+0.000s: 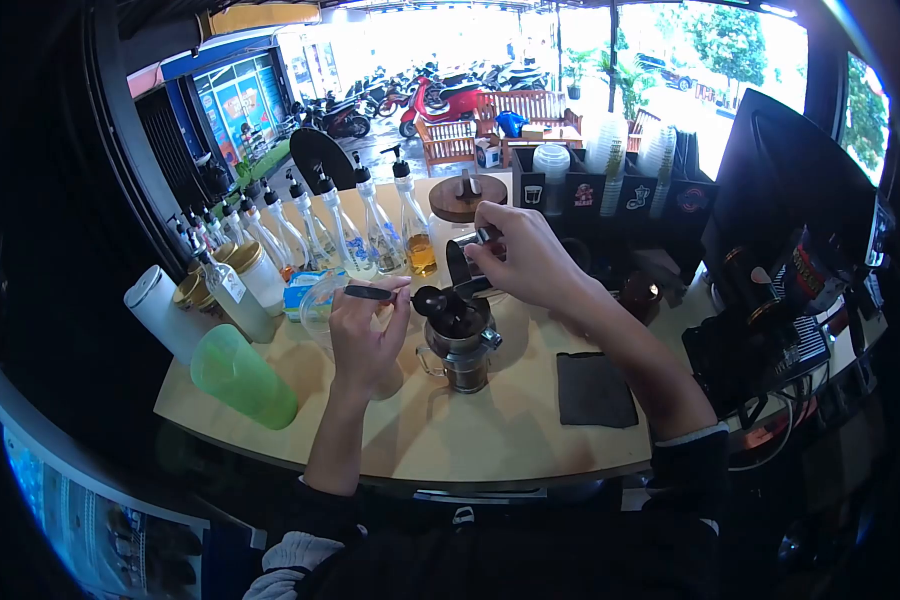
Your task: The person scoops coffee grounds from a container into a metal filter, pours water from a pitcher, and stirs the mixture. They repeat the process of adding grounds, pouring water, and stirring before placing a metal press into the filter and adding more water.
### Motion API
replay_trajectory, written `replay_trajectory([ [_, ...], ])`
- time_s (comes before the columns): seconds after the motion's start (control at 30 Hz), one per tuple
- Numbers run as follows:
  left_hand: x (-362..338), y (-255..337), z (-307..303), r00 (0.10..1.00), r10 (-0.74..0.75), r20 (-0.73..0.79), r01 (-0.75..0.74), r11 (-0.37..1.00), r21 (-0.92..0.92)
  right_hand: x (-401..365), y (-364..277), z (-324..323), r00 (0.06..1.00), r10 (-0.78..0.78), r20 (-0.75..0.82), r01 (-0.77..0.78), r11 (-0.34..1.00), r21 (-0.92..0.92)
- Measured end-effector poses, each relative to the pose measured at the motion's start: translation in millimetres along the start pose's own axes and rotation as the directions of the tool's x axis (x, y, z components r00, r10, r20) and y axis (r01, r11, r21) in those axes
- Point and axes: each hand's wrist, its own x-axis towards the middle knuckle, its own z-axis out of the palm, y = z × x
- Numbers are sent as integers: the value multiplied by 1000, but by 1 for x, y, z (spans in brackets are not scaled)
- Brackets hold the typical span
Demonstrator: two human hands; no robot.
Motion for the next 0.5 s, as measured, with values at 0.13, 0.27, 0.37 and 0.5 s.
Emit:
replay_trajectory([
  [0.13,-1,-2,2,1000,4,2,-4,1000,8,-1,-2,-6,1000,22,-5,-22,999,-44],
  [0.27,-1,-1,3,1000,-2,5,2,1000,1,-3,-1,-12,1000,29,2,-29,997,-78],
  [0.37,-1,-1,4,1000,-4,10,4,1000,6,-5,2,-14,998,57,7,-57,997,-43],
  [0.5,-1,-2,6,1000,-7,9,7,1000,0,-7,-5,-18,997,72,12,-71,997,-30],
])
